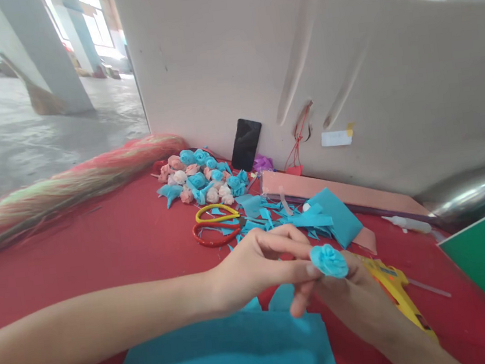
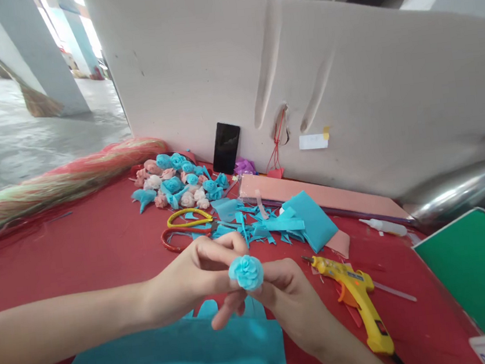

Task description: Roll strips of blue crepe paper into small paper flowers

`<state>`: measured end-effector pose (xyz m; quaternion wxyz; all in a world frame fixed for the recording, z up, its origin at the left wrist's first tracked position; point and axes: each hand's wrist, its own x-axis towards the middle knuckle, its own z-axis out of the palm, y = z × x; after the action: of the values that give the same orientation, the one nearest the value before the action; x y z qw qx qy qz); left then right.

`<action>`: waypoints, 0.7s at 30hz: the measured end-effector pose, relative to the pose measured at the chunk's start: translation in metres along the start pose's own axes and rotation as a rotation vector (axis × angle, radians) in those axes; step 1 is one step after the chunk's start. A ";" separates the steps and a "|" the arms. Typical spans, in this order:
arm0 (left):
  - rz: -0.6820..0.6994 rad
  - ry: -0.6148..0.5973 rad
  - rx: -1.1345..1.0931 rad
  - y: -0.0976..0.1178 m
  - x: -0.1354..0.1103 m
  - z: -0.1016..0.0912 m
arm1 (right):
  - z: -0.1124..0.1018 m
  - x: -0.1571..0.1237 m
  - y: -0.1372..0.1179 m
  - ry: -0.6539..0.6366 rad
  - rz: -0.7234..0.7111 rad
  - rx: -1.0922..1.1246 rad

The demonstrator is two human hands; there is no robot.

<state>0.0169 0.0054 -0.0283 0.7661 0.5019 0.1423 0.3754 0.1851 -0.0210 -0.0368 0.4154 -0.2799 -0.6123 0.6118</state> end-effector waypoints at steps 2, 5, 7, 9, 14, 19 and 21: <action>0.036 0.031 0.012 0.002 0.000 0.001 | 0.000 -0.001 0.001 0.056 -0.025 -0.068; 0.074 0.056 0.044 0.003 0.002 0.001 | 0.001 -0.002 0.003 0.146 -0.060 -0.156; 0.095 0.077 0.071 0.003 0.004 0.000 | 0.004 -0.004 0.002 0.242 -0.097 -0.256; 0.120 0.099 0.102 0.002 0.005 -0.002 | 0.008 -0.006 0.000 0.336 -0.166 -0.415; 0.177 0.147 0.207 0.002 0.005 0.000 | 0.017 -0.009 -0.011 0.429 -0.434 -0.772; 0.230 0.169 0.287 0.002 0.005 0.001 | 0.020 -0.008 -0.015 0.425 -0.601 -0.966; 0.256 0.165 0.323 0.002 0.005 0.000 | 0.019 -0.008 -0.015 0.420 -0.627 -1.032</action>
<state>0.0193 0.0095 -0.0260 0.6076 0.5996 0.1979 0.4817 0.1753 -0.0388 -0.0215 0.4975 -0.3653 -0.7865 0.0200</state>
